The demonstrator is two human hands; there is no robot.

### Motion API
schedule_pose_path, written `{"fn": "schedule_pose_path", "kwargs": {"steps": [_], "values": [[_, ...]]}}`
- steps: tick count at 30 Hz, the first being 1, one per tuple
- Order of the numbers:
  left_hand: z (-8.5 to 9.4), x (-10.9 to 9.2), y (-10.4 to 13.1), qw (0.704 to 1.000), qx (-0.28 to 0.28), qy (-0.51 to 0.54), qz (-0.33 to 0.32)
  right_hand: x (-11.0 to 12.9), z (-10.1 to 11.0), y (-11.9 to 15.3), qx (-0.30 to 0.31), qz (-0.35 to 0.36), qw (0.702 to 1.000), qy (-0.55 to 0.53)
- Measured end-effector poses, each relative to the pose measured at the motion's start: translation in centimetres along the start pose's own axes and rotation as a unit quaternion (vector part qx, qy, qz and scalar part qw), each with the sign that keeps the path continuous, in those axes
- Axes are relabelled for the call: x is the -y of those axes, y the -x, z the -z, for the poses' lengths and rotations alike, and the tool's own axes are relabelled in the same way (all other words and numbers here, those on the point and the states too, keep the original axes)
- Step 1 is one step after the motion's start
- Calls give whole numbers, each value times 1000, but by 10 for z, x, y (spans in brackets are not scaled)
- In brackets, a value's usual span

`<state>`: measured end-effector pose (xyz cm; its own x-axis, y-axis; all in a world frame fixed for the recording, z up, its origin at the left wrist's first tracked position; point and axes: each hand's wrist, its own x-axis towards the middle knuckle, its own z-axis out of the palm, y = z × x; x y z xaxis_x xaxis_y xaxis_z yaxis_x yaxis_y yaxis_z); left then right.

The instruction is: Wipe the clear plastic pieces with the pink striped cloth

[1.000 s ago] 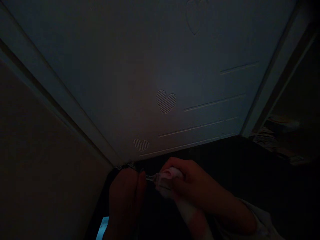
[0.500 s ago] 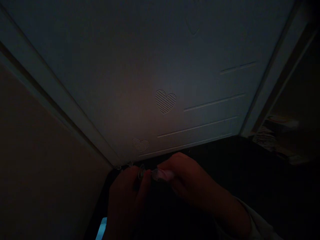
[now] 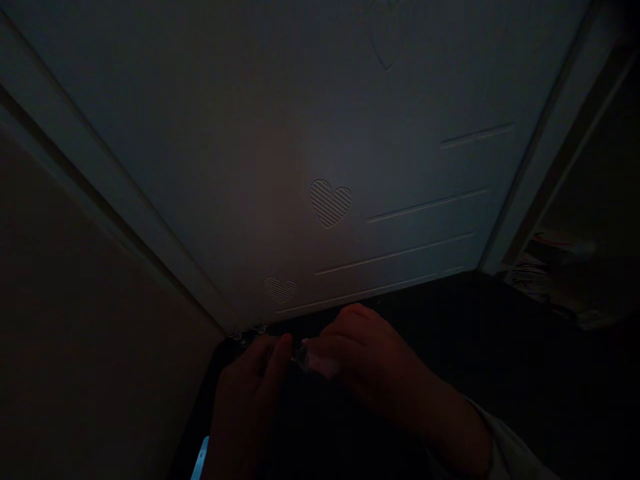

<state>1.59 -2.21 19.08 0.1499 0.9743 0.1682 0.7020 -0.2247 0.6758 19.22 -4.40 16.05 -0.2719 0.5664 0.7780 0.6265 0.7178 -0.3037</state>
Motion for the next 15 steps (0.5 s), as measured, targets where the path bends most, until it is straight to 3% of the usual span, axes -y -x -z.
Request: {"fn": "schedule_pose_path", "kwargs": {"steps": [5, 10, 15], "values": [[2, 0, 5, 998, 9, 52, -18, -2, 1, 2, 25, -39, 998, -42], [5, 1, 5, 998, 31, 49, -34, 0, 2, 1, 13, -44, 995, -84], [4, 2, 7, 996, 17, 75, -37, 2, 3, 1, 12, -63, 993, -96]]}}
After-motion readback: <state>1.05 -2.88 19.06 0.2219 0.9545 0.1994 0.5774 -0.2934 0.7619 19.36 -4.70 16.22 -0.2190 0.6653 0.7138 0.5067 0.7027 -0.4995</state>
